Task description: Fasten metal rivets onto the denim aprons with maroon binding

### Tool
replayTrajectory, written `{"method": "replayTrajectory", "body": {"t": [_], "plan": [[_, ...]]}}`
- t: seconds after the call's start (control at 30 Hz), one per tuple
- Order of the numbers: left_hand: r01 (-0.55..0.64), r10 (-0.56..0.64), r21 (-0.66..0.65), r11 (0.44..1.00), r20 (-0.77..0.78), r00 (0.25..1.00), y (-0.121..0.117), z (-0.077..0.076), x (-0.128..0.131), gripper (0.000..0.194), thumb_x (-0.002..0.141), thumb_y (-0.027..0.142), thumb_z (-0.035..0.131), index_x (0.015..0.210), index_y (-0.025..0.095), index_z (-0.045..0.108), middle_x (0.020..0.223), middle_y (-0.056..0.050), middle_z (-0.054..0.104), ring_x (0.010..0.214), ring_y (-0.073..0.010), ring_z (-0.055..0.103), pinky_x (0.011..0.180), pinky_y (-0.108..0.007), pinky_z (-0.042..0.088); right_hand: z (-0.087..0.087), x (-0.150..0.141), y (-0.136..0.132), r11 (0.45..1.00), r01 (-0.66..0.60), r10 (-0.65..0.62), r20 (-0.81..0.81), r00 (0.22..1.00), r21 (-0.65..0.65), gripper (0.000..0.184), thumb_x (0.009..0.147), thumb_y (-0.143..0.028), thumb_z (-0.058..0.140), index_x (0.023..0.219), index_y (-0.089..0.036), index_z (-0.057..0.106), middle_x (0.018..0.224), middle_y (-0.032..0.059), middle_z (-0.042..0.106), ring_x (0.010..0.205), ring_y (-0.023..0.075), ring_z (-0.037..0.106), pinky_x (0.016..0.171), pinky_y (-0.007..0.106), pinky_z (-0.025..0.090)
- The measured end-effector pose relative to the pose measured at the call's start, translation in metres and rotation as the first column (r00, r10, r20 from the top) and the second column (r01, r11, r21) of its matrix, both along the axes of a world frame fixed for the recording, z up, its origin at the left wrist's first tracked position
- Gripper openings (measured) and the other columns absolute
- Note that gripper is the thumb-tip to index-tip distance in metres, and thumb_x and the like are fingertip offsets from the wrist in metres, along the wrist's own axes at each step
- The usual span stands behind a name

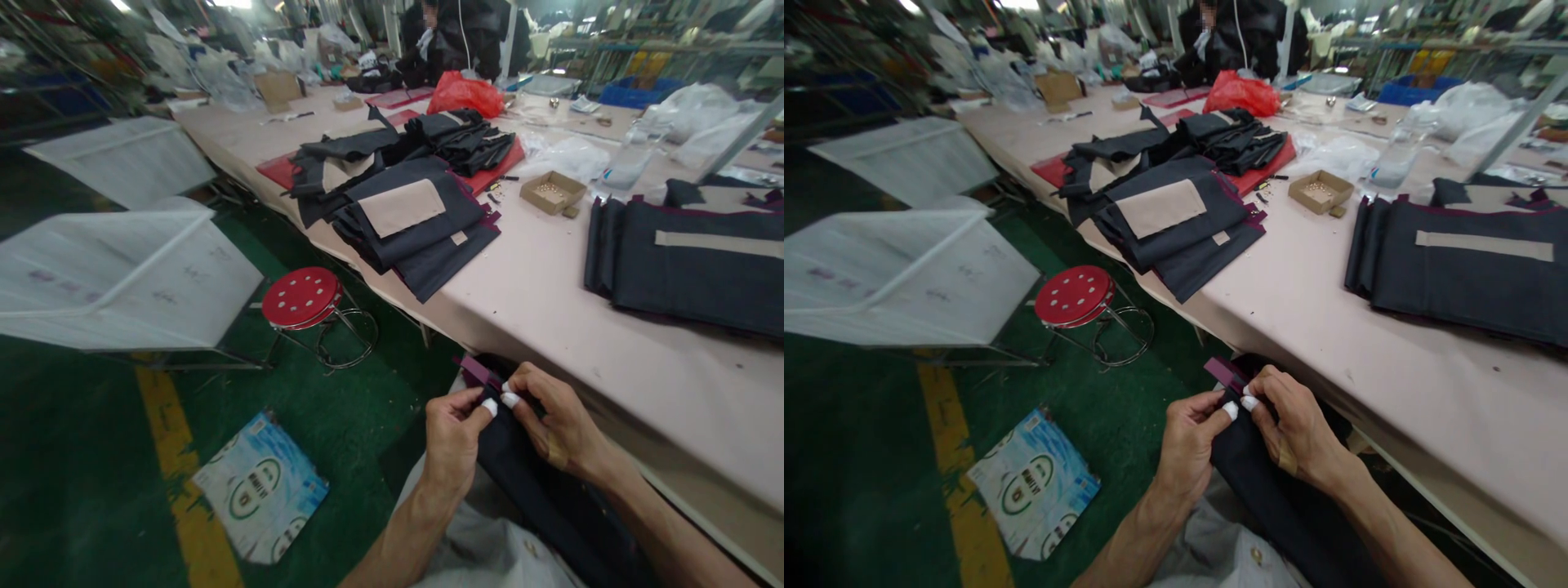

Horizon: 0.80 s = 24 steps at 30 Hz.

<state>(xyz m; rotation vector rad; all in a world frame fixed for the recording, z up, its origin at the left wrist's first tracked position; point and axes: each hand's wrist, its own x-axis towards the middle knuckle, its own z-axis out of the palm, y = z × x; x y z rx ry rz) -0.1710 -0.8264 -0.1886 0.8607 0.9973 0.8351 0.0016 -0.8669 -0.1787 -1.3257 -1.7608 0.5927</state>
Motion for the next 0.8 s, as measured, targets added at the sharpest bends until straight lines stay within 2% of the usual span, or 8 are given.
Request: {"method": "replayTrajectory", "body": {"t": [0.1, 0.2, 0.33, 0.43, 0.6, 0.8], "plan": [[0.017, -0.016, 0.037, 0.999, -0.024, 1.0, -0.001, -0.002, -0.001, 0.022, 0.073, 0.026, 0.078, 0.088, 0.011, 0.079, 0.08, -0.007, 0.072, 0.067, -0.014, 0.058, 0.061, -0.023, 0.044, 0.0, -0.002, 0.0, 0.999, -0.023, 0.023, -0.002, 1.0, 0.023, 0.006, 0.096, -0.016, 0.05, 0.099, -0.021, 0.053, 0.087, 0.0043, 0.054, 0.076, 0.0189, 0.051, 0.069, 0.033, 0.04], [0.037, -0.033, 0.095, 0.995, -0.046, 0.998, -0.002, -0.002, -0.002, 0.021, 0.076, 0.026, 0.077, 0.09, 0.012, 0.08, 0.083, -0.007, 0.074, 0.07, -0.0152, 0.06, 0.064, -0.024, 0.046, 0.002, -0.003, 0.0, 1.0, -0.006, 0.006, -0.047, 0.999, -0.01, 0.005, 0.096, -0.018, 0.051, 0.097, -0.02, 0.055, 0.086, 0.0039, 0.055, 0.075, 0.018, 0.051, 0.068, 0.032, 0.04], [0.036, -0.012, 0.176, 0.984, -0.136, 0.991, -0.003, -0.003, -0.003, 0.021, 0.075, 0.025, 0.077, 0.091, 0.013, 0.081, 0.086, -0.008, 0.075, 0.076, -0.0185, 0.064, 0.069, -0.026, 0.05, 0.006, 0.002, 0.0, 0.984, 0.04, -0.063, -0.128, 0.99, -0.176, 0.006, 0.093, -0.022, 0.057, 0.088, -0.02, 0.059, 0.08, 0.0012, 0.055, 0.07, 0.016, 0.05, 0.06, 0.028, 0.036], [0.042, -0.001, 0.222, 0.974, -0.182, 0.983, -0.003, -0.005, -0.003, 0.019, 0.075, 0.024, 0.077, 0.091, 0.014, 0.081, 0.086, -0.008, 0.076, 0.078, -0.0195, 0.066, 0.071, -0.026, 0.052, 0.01, 0.005, 0.0, 0.956, 0.029, -0.084, -0.179, 0.98, -0.293, 0.007, 0.089, -0.022, 0.06, 0.083, -0.019, 0.06, 0.074, -0.0012, 0.053, 0.066, 0.0142, 0.047, 0.055, 0.026, 0.032], [0.056, -0.017, 0.219, 0.974, -0.175, 0.984, -0.006, -0.009, -0.003, 0.021, 0.076, 0.024, 0.077, 0.094, 0.014, 0.081, 0.089, -0.009, 0.076, 0.082, -0.0208, 0.068, 0.075, -0.028, 0.053, 0.009, 0.004, -0.002, 0.935, 0.048, -0.135, -0.228, 0.964, -0.351, 0.006, 0.084, -0.021, 0.062, 0.079, -0.018, 0.062, 0.07, -0.0023, 0.052, 0.064, 0.013, 0.046, 0.057, 0.025, 0.032], [0.028, 0.0, 0.164, 0.986, -0.167, 0.986, -0.008, -0.011, -0.002, 0.026, 0.073, 0.024, 0.079, 0.097, 0.014, 0.081, 0.093, -0.011, 0.076, 0.084, -0.0221, 0.068, 0.079, -0.03, 0.054, -0.007, 0.004, -0.001, 0.864, 0.084, -0.263, -0.303, 0.916, -0.497, 0.011, 0.081, -0.027, 0.067, 0.077, -0.017, 0.065, 0.063, -0.003, 0.052, 0.057, 0.0115, 0.041, 0.054, 0.025, 0.032]]}}
